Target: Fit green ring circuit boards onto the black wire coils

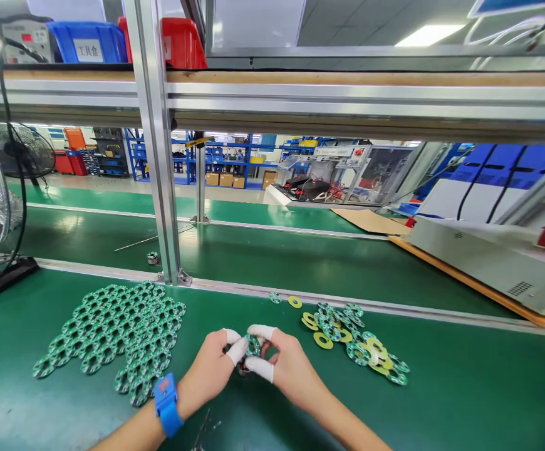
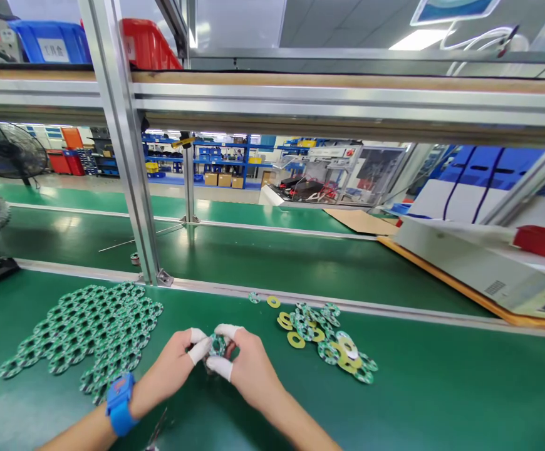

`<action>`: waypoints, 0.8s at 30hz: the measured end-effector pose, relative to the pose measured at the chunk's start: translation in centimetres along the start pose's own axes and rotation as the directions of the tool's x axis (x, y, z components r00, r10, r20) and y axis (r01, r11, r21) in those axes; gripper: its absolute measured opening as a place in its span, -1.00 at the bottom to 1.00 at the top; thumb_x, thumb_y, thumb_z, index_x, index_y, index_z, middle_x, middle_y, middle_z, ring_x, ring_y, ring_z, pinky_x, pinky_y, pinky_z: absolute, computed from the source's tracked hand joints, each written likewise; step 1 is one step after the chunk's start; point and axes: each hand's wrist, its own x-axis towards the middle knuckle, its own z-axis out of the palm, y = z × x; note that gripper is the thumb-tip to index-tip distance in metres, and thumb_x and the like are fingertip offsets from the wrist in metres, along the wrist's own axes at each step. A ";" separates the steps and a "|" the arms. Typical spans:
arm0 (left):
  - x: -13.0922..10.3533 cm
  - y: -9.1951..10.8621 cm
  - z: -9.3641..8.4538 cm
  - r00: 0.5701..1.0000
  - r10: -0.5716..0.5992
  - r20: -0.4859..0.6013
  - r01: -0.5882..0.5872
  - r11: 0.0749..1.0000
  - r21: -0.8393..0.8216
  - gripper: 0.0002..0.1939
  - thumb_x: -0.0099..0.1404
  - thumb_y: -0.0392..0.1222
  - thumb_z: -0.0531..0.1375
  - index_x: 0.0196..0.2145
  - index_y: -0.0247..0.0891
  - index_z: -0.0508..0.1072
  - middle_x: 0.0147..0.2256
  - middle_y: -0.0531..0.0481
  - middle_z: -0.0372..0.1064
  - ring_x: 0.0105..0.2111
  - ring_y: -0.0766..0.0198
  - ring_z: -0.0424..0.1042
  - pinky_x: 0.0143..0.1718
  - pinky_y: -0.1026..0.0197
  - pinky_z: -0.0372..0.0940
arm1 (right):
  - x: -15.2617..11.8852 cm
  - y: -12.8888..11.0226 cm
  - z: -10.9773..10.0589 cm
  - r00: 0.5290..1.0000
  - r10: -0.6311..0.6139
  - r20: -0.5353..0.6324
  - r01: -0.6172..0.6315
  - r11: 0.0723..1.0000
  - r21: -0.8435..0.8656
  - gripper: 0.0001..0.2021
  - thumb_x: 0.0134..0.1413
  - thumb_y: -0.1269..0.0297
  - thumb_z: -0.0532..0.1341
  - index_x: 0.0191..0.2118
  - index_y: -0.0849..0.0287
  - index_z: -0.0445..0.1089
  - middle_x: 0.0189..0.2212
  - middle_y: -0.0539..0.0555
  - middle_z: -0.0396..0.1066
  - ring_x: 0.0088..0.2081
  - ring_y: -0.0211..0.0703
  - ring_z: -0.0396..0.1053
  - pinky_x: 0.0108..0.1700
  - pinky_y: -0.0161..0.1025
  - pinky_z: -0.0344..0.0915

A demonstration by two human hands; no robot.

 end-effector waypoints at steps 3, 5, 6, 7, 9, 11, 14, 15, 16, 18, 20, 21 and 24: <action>-0.4 -0.6 0.5 0.999 0.024 -0.033 -0.014 0.958 0.288 -0.68 0.10 0.03 0.20 -0.34 -0.30 0.41 -0.31 -0.07 0.33 -0.27 0.15 0.26 -0.23 0.16 0.16 | 0.8 1.5 -0.9 0.998 -0.013 -0.062 0.009 0.997 -0.073 -0.66 -0.18 0.21 0.25 -0.22 0.27 0.46 -0.51 0.05 0.37 -0.46 -0.10 0.32 -0.36 -0.19 0.34; -0.6 -1.2 0.7 1.000 0.012 -0.010 -0.006 0.880 0.476 -0.52 -0.07 0.05 0.34 -0.25 -0.29 0.42 -0.22 -0.11 0.32 -0.20 0.06 0.23 -0.18 0.09 0.13 | 1.4 2.4 -1.5 0.998 0.045 -0.042 -0.047 0.998 -0.031 -0.63 -0.16 0.16 0.23 -0.21 0.30 0.46 -0.52 0.07 0.37 -0.49 -0.11 0.31 -0.44 -0.20 0.34; -0.6 -1.5 0.9 1.000 -0.003 0.013 -0.004 0.849 0.529 -0.49 -0.10 0.07 0.37 -0.24 -0.29 0.43 -0.22 -0.11 0.32 -0.19 0.05 0.23 -0.19 0.09 0.13 | 1.6 2.7 -1.7 0.998 0.069 -0.016 -0.069 0.998 -0.008 -0.63 -0.15 0.15 0.22 -0.22 0.30 0.46 -0.52 0.07 0.37 -0.50 -0.11 0.31 -0.48 -0.22 0.33; -0.6 -1.8 0.9 0.999 -0.014 0.033 -0.006 0.828 0.560 -0.50 -0.10 0.08 0.37 -0.27 -0.28 0.43 -0.23 -0.10 0.32 -0.20 0.05 0.23 -0.21 0.10 0.12 | 1.8 2.9 -1.8 0.997 0.071 0.014 -0.071 0.997 0.003 -0.64 -0.15 0.16 0.22 -0.23 0.30 0.47 -0.52 0.07 0.38 -0.50 -0.11 0.31 -0.49 -0.23 0.33; -0.4 -2.3 1.1 0.999 -0.013 0.049 -0.019 0.805 0.592 -0.54 -0.08 0.11 0.36 -0.33 -0.27 0.44 -0.26 -0.06 0.34 -0.22 0.09 0.24 -0.24 0.13 0.11 | 1.7 2.9 -1.5 0.998 0.022 0.055 -0.021 1.000 -0.012 -0.72 -0.16 0.21 0.24 -0.29 0.26 0.47 -0.48 0.07 0.40 -0.44 -0.11 0.33 -0.41 -0.22 0.34; -0.3 -2.6 1.2 0.999 0.005 0.045 -0.031 0.791 0.611 -0.56 -0.06 0.14 0.35 -0.36 -0.26 0.43 -0.28 -0.04 0.34 -0.24 0.11 0.25 -0.27 0.14 0.09 | 1.3 2.6 -0.8 0.996 -0.045 0.076 0.049 0.997 -0.058 -0.79 -0.19 0.28 0.27 -0.33 0.21 0.47 -0.43 0.05 0.40 -0.38 -0.11 0.33 -0.33 -0.23 0.34; -0.2 -3.0 1.5 0.999 0.045 0.029 -0.054 0.779 0.624 -0.60 0.03 0.15 0.27 -0.38 -0.26 0.42 -0.31 -0.04 0.35 -0.26 0.13 0.26 -0.29 0.15 0.08 | 0.6 2.3 0.3 0.989 -0.097 0.115 0.117 0.977 -0.181 -0.75 -0.23 0.37 0.32 -0.28 0.16 0.46 -0.36 0.04 0.39 -0.33 -0.10 0.32 -0.34 -0.27 0.32; -0.2 -3.1 1.5 0.998 0.060 0.025 -0.062 0.778 0.626 -0.61 0.07 0.15 0.25 -0.39 -0.27 0.42 -0.32 -0.04 0.35 -0.27 0.13 0.26 -0.30 0.15 0.07 | 0.4 2.2 0.6 0.986 -0.109 0.125 0.135 0.964 -0.230 -0.72 -0.22 0.39 0.33 -0.25 0.15 0.46 -0.34 0.05 0.39 -0.31 -0.09 0.32 -0.34 -0.27 0.31; -0.2 -3.2 1.6 0.997 0.074 0.019 -0.070 0.778 0.625 -0.62 0.09 0.15 0.22 -0.40 -0.27 0.41 -0.32 -0.05 0.35 -0.27 0.13 0.26 -0.30 0.15 0.07 | 0.3 2.1 0.7 0.984 -0.117 0.134 0.151 0.949 -0.277 -0.70 -0.21 0.40 0.34 -0.23 0.14 0.46 -0.31 0.07 0.39 -0.29 -0.07 0.32 -0.33 -0.26 0.31; -0.3 -3.3 1.7 0.996 0.092 0.007 -0.077 0.782 0.619 -0.63 0.10 0.15 0.20 -0.41 -0.27 0.41 -0.33 -0.06 0.35 -0.27 0.13 0.26 -0.31 0.14 0.07 | 0.1 2.0 0.8 0.981 -0.128 0.147 0.173 0.919 -0.355 -0.70 -0.16 0.38 0.36 -0.19 0.14 0.46 -0.29 0.09 0.39 -0.27 -0.05 0.33 -0.29 -0.23 0.32; -0.3 -3.5 1.8 0.995 0.100 0.001 -0.080 0.789 0.609 -0.63 0.10 0.14 0.20 -0.41 -0.26 0.41 -0.34 -0.05 0.35 -0.28 0.13 0.26 -0.31 0.14 0.07 | -0.1 2.0 0.8 0.977 -0.141 0.162 0.197 0.890 -0.411 -0.70 -0.11 0.34 0.36 -0.17 0.16 0.46 -0.27 0.11 0.41 -0.25 -0.02 0.34 -0.23 -0.17 0.33; -0.3 -3.6 1.9 0.995 0.102 -0.001 -0.081 0.792 0.606 -0.63 0.10 0.15 0.20 -0.42 -0.26 0.41 -0.34 -0.05 0.35 -0.29 0.13 0.26 -0.32 0.14 0.07 | -0.2 2.1 0.8 0.974 -0.153 0.167 0.212 0.875 -0.436 -0.70 -0.09 0.32 0.36 -0.15 0.17 0.46 -0.26 0.13 0.42 -0.24 0.00 0.35 -0.21 -0.15 0.33; -0.2 -3.7 2.0 0.994 0.109 -0.016 -0.077 0.793 0.605 -0.61 0.09 0.16 0.19 -0.44 -0.26 0.40 -0.35 -0.06 0.35 -0.28 0.12 0.26 -0.31 0.14 0.07 | -0.5 2.9 1.0 0.967 -0.210 0.147 0.256 0.835 -0.488 -0.70 0.01 0.26 0.31 -0.10 0.18 0.45 -0.24 0.17 0.43 -0.22 0.03 0.37 -0.20 -0.10 0.35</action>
